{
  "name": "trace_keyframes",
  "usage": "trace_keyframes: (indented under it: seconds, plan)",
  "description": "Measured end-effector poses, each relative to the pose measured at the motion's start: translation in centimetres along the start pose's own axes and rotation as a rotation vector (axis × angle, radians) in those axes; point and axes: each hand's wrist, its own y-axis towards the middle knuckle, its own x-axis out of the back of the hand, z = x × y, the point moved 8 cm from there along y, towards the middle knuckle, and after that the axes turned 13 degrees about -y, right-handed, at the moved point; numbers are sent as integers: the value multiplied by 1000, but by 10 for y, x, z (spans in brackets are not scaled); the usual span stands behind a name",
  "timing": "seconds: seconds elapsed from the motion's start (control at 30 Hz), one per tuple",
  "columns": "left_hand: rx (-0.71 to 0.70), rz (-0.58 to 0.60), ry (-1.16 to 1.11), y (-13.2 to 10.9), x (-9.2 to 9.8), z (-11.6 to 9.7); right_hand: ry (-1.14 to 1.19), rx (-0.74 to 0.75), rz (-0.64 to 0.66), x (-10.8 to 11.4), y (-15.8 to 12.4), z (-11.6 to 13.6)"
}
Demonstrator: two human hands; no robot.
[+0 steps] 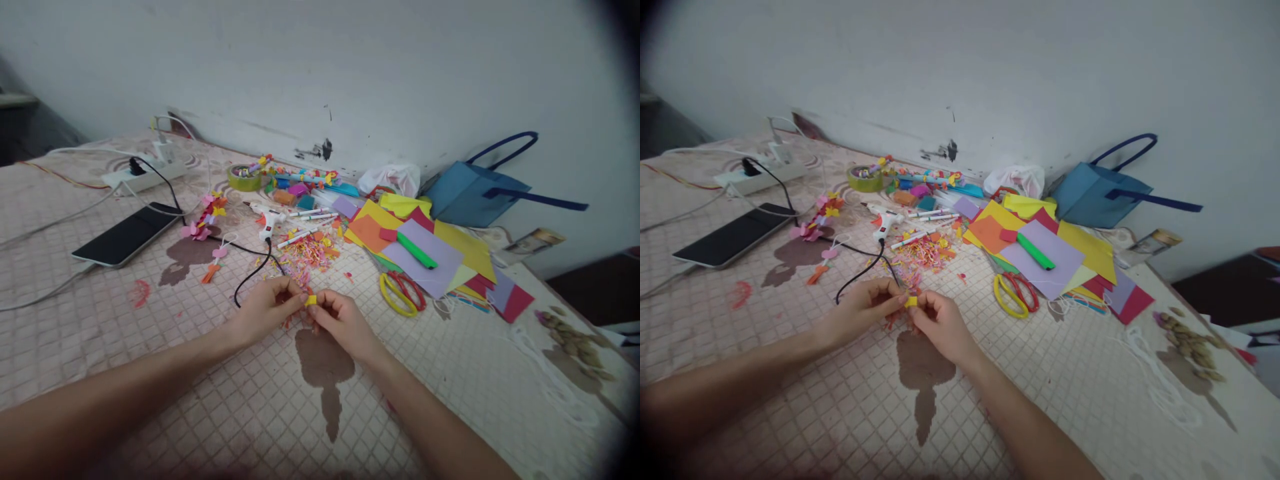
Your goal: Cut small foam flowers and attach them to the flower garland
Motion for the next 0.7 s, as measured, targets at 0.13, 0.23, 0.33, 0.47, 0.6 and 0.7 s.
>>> trace_keyframes:
  seconds: [0.13,0.23,0.33,0.47,0.6,0.7]
  plan:
    - [-8,-50,3,-1,4,0,61,8,41,-2,1,2]
    - [-20,-53,10,-1,4,0,83,-3,44,-2,2,1]
    - [-30,-45,28,0,3,-1,72,-2,17,-1,2,-2]
    - [-23,-76,27,0,5,-1,76,24,24,-1,2,0]
    - [-21,-54,29,-1,3,-1,44,15,-5,2,2,0]
    - [-26,-15,59,-2,0,-2,-42,44,-18,1,0,2]
